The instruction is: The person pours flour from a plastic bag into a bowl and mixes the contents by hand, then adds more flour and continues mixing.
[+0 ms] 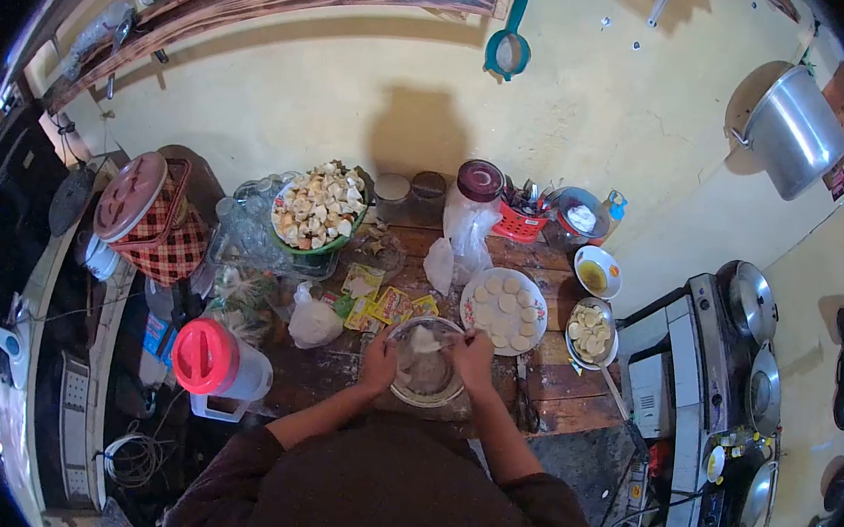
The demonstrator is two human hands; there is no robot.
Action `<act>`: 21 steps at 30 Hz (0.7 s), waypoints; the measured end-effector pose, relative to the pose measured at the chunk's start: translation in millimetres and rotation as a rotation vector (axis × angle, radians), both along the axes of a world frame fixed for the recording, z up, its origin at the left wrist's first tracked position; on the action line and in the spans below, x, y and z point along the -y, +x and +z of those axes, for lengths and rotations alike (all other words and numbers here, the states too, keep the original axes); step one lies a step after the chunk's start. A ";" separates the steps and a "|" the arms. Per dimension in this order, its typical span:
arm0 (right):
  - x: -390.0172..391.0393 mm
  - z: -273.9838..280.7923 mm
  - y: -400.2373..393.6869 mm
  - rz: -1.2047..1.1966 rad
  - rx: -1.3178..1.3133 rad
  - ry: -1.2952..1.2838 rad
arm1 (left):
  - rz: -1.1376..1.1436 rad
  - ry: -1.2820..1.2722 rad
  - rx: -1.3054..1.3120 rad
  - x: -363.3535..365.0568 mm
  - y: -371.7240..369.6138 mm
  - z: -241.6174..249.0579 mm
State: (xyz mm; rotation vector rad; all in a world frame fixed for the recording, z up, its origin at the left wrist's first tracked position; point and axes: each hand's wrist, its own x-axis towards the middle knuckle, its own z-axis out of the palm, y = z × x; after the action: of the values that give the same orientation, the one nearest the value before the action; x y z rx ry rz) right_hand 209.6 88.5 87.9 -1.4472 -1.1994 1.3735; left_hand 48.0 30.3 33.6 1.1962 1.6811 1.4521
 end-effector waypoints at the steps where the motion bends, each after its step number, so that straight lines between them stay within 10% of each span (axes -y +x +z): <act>1: -4.5 1.2 3.6 -0.045 0.076 0.107 | -0.003 -0.033 -0.023 0.8 -0.1 5.2; 8: 28.5 -13.4 -28.4 0.189 0.779 0.595 | -0.037 -0.087 -0.052 2.7 0.5 23.9; 14: 23.4 19.6 -10.6 0.635 0.921 0.418 | 0.007 0.011 -0.094 0.5 -2.1 1.4; 18: 5.3 16.0 2.7 0.576 1.062 0.516 | -0.051 -0.004 -0.162 -0.1 -3.7 3.6; 21: 6.5 23.8 -10.1 0.351 0.703 0.564 | -0.067 0.005 -0.145 -1.6 -3.2 3.6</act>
State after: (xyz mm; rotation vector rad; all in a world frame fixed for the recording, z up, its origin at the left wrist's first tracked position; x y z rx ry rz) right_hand 199.5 82.0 111.7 -1.3622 -2.1628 0.6118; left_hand 44.7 31.9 37.2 1.3763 1.7163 1.3584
